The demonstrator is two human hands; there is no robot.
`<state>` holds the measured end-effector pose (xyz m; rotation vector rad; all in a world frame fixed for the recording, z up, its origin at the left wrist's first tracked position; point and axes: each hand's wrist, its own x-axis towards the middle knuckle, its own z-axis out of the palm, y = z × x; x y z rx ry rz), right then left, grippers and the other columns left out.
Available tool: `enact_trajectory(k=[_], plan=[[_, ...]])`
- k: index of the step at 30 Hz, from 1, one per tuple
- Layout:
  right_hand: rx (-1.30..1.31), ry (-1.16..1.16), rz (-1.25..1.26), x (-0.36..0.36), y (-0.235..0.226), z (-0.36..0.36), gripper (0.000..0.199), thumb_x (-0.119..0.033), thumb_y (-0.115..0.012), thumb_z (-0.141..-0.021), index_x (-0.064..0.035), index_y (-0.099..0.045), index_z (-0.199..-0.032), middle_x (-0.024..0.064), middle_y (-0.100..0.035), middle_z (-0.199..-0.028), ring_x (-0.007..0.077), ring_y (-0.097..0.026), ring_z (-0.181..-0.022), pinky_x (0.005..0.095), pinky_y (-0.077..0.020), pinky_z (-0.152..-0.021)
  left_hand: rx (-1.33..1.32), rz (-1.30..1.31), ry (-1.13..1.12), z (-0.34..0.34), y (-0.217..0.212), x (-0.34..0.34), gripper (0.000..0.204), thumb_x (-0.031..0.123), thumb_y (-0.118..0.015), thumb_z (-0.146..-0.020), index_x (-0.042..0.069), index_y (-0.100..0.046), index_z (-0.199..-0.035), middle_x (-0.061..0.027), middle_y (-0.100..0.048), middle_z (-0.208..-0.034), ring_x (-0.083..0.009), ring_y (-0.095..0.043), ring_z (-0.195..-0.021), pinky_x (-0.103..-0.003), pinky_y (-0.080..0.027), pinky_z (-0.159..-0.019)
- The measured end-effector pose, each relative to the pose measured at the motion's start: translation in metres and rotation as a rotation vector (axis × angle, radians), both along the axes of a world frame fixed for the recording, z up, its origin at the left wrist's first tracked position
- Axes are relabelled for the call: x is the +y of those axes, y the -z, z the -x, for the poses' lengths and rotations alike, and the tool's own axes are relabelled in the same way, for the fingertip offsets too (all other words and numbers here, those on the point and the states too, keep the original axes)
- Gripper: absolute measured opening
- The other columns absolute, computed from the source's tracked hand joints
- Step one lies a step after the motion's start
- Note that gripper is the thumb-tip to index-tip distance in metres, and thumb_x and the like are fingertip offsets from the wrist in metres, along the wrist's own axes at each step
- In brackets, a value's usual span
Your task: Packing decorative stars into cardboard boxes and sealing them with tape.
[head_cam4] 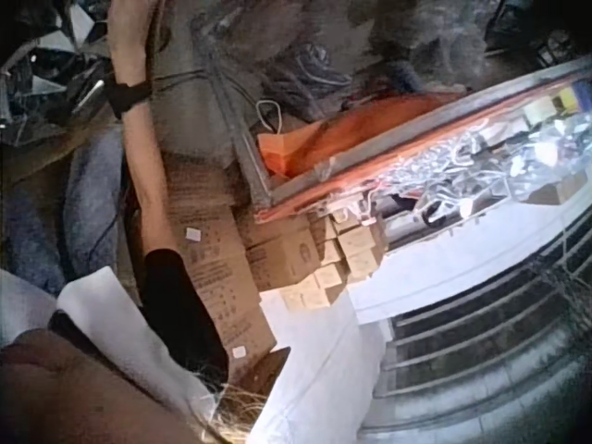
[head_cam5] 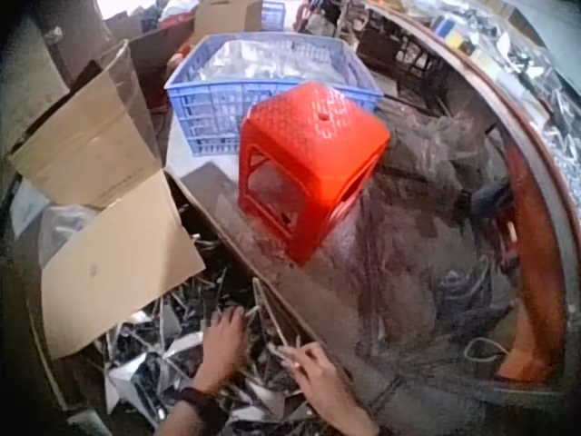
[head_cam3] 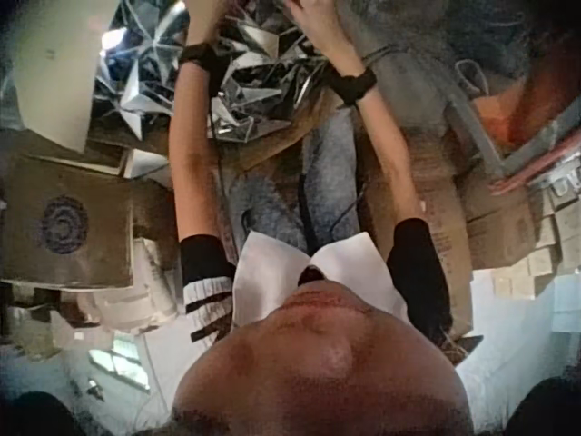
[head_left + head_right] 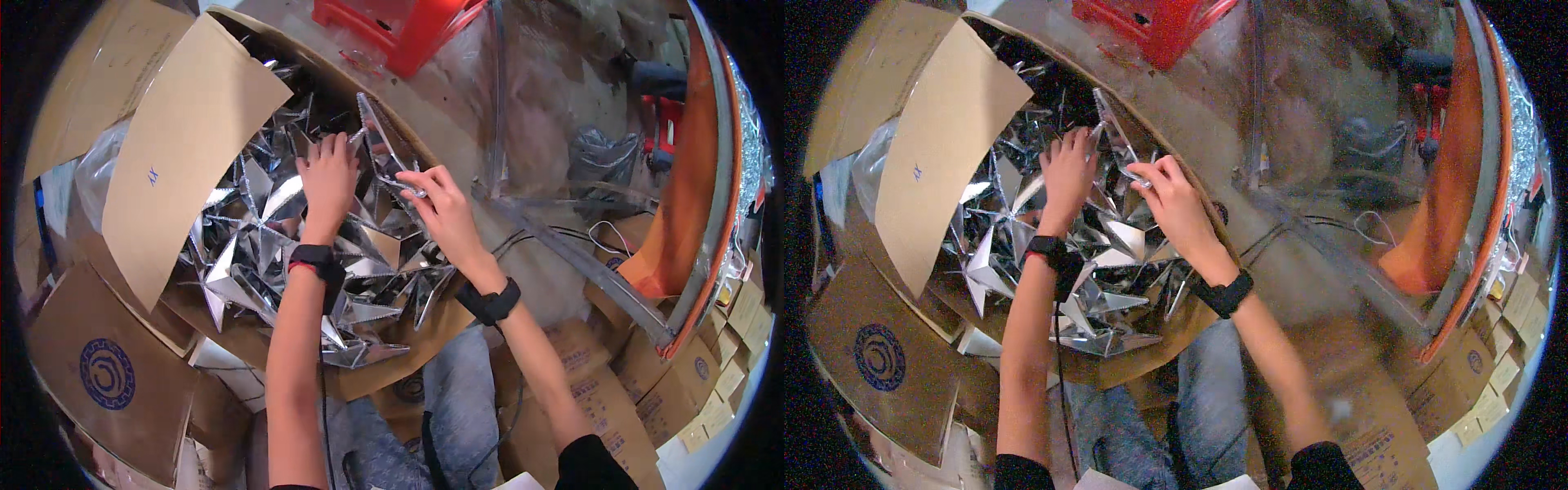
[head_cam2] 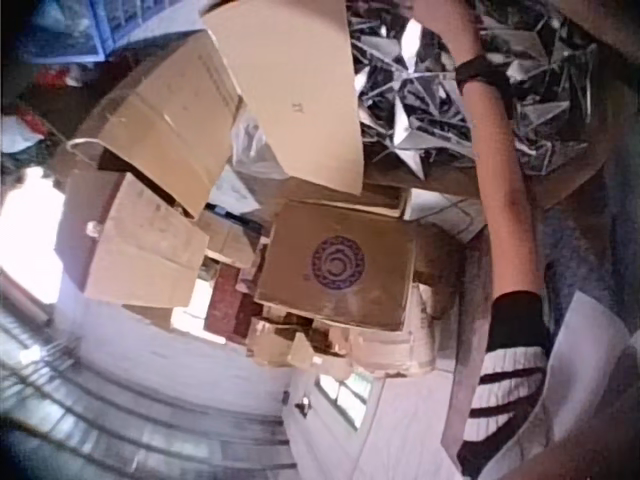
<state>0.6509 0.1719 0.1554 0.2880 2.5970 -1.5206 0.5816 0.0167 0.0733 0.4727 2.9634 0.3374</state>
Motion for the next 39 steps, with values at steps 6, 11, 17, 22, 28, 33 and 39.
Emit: enact_trajectory(k=[6, 11, 17, 22, 28, 33, 39], plan=[[-0.008, 0.045, -0.009, -0.001, -0.007, -0.003, 0.019, -0.007, -0.054, -0.078, -0.0065, -0.054, -0.097, 0.0114, -0.043, -0.08, 0.0265, -0.05, -0.07, 0.0333, -0.0408, -0.063, -0.07, 0.049, -0.001, -0.002, -0.008, -0.008, 0.043, 0.025, -0.058, -0.073, 0.012, -0.046, -0.112, -0.0032, -0.05, -0.108, -0.023, -0.048, -0.094, -0.045, -0.036, -0.079], [0.013, -0.01, 0.016, -0.007, 0.001, 0.017, 0.019, -0.006, -0.054, -0.078, -0.0064, -0.054, -0.097, 0.012, -0.044, -0.08, 0.0276, -0.05, -0.074, 0.0339, -0.0405, -0.066, -0.018, 0.051, 0.007, -0.005, -0.007, -0.013, 0.042, 0.025, -0.058, -0.073, 0.012, -0.046, -0.111, -0.0033, -0.05, -0.108, -0.0232, -0.048, -0.093, -0.044, -0.036, -0.078], [0.075, -0.069, 0.111, -0.016, 0.058, 0.051, 0.025, -0.011, -0.054, -0.078, -0.0078, -0.053, -0.103, 0.0151, -0.049, -0.091, 0.031, -0.051, -0.084, 0.0343, -0.0415, -0.075, -0.009, -0.001, 0.03, -0.005, -0.01, -0.011, 0.041, 0.025, -0.057, -0.073, 0.012, -0.047, -0.11, -0.0029, -0.05, -0.107, -0.0233, -0.049, -0.092, -0.041, -0.037, -0.077], [-0.072, 0.03, -0.036, -0.035, 0.077, 0.028, 0.042, -0.016, -0.051, -0.082, -0.0089, -0.038, -0.121, 0.0192, -0.051, -0.103, 0.0375, -0.05, -0.093, 0.04, -0.0416, -0.077, -0.002, 0.011, 0.006, -0.012, -0.007, -0.017, 0.046, 0.024, -0.055, -0.075, 0.012, -0.043, -0.118, -0.0038, -0.051, -0.108, -0.0228, -0.049, -0.091, -0.04, -0.035, -0.082], [0.068, 0.044, 0.016, -0.04, 0.083, 0.047, 0.032, -0.013, -0.051, -0.081, -0.0057, -0.045, -0.111, 0.0201, -0.056, -0.094, 0.0369, -0.053, -0.086, 0.0396, -0.043, -0.072, 0.003, -0.105, -0.033, -0.02, -0.011, -0.011, 0.053, 0.022, -0.053, -0.078, 0.014, -0.034, -0.126, -0.0061, -0.046, -0.118, -0.0222, -0.043, -0.107, -0.043, -0.031, -0.089], [-0.066, 0.108, 0.127, -0.042, 0.085, 0.037, 0.026, -0.013, -0.055, -0.078, -0.0054, -0.046, -0.101, 0.019, -0.058, -0.086, 0.0346, -0.056, -0.081, 0.0373, -0.0437, -0.068, -0.03, -0.138, -0.013, -0.032, -0.028, -0.009, 0.05, 0.016, -0.051, -0.078, 0.014, -0.035, -0.126, -0.0017, -0.039, -0.126, -0.0228, -0.035, -0.116, -0.045, -0.026, -0.093], [-0.067, 0.158, 0.055, -0.04, 0.089, 0.007, 0.024, -0.015, -0.054, -0.079, -0.0062, -0.043, -0.098, 0.0182, -0.057, -0.086, 0.0352, -0.056, -0.08, 0.0375, -0.0435, -0.067, -0.003, -0.033, 0.064, -0.047, -0.017, -0.015, 0.037, 0.013, -0.052, -0.072, 0.008, -0.052, -0.109, 0.0008, -0.04, -0.126, -0.0241, -0.027, -0.122, -0.049, -0.016, -0.098]])
